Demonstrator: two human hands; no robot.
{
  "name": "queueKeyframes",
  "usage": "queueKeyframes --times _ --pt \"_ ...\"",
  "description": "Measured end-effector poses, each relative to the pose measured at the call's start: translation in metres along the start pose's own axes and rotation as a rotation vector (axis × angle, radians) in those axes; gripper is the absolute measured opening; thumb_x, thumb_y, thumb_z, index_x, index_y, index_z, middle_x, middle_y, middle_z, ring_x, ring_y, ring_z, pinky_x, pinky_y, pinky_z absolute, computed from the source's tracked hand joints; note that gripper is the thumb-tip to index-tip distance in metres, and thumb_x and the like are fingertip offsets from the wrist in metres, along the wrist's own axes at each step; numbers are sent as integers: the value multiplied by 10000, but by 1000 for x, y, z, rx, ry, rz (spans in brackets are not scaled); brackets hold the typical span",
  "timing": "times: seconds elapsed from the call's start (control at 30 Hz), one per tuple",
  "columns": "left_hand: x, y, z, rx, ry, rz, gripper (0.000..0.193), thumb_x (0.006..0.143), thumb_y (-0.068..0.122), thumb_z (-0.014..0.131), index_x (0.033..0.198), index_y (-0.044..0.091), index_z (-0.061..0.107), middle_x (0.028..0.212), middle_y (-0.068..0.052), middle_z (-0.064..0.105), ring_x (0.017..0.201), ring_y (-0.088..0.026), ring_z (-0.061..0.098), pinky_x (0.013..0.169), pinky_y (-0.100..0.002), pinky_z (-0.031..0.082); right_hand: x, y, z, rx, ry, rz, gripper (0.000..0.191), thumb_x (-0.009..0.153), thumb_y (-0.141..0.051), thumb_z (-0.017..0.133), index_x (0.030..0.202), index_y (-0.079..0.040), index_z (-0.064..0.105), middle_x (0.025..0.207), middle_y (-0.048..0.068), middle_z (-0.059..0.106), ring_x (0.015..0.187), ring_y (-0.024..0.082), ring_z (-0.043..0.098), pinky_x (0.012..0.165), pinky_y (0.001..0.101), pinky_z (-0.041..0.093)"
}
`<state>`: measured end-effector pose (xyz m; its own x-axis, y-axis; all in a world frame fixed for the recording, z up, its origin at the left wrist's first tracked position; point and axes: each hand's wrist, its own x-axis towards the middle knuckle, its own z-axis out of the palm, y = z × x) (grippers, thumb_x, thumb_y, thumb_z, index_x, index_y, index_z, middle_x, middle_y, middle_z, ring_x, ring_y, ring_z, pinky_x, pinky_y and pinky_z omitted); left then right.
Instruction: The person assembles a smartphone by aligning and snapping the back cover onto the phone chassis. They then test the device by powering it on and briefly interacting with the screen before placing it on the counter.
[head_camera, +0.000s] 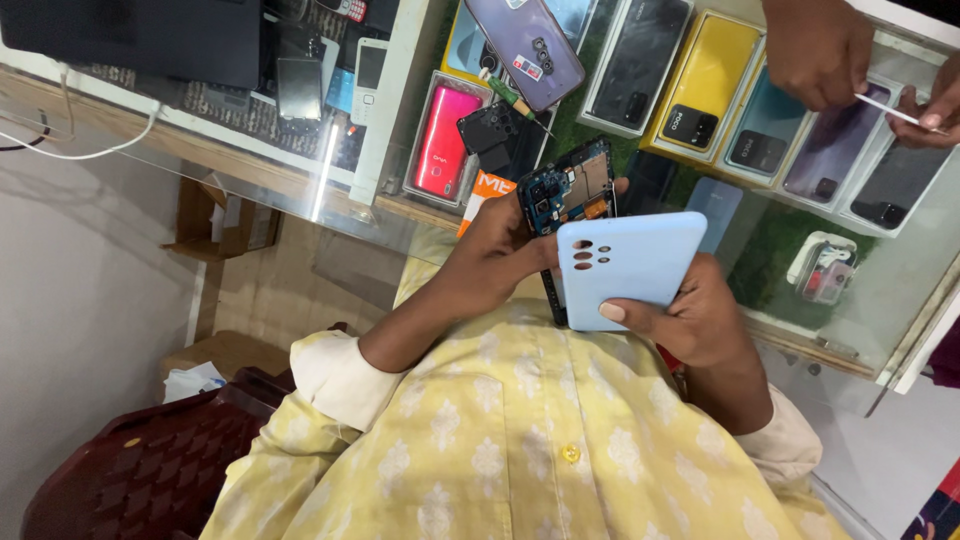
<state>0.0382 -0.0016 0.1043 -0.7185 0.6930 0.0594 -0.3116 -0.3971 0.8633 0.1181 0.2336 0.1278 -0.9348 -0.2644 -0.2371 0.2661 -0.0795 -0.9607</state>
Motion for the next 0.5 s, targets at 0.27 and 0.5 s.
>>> queueKeyframes --times 0.27,0.5 --pt "-2 -8 -2 -33 5 -18 533 1111 164 566 1580 -32 406 1570 -130 560 1349 -173 596 1177 -386 519 -5 14 -8 -24 22 -33 387 897 -42 753 1257 65 659 1166 137 761 1054 155 714 920 327 590" --pt "-2 -6 -2 133 30 -64 430 1095 35 543 1516 -27 484 1449 -123 646 1181 -143 679 976 -337 597 -2 5 1 58 30 31 429 880 -22 746 1285 69 636 1184 149 748 1080 176 713 948 340 581"
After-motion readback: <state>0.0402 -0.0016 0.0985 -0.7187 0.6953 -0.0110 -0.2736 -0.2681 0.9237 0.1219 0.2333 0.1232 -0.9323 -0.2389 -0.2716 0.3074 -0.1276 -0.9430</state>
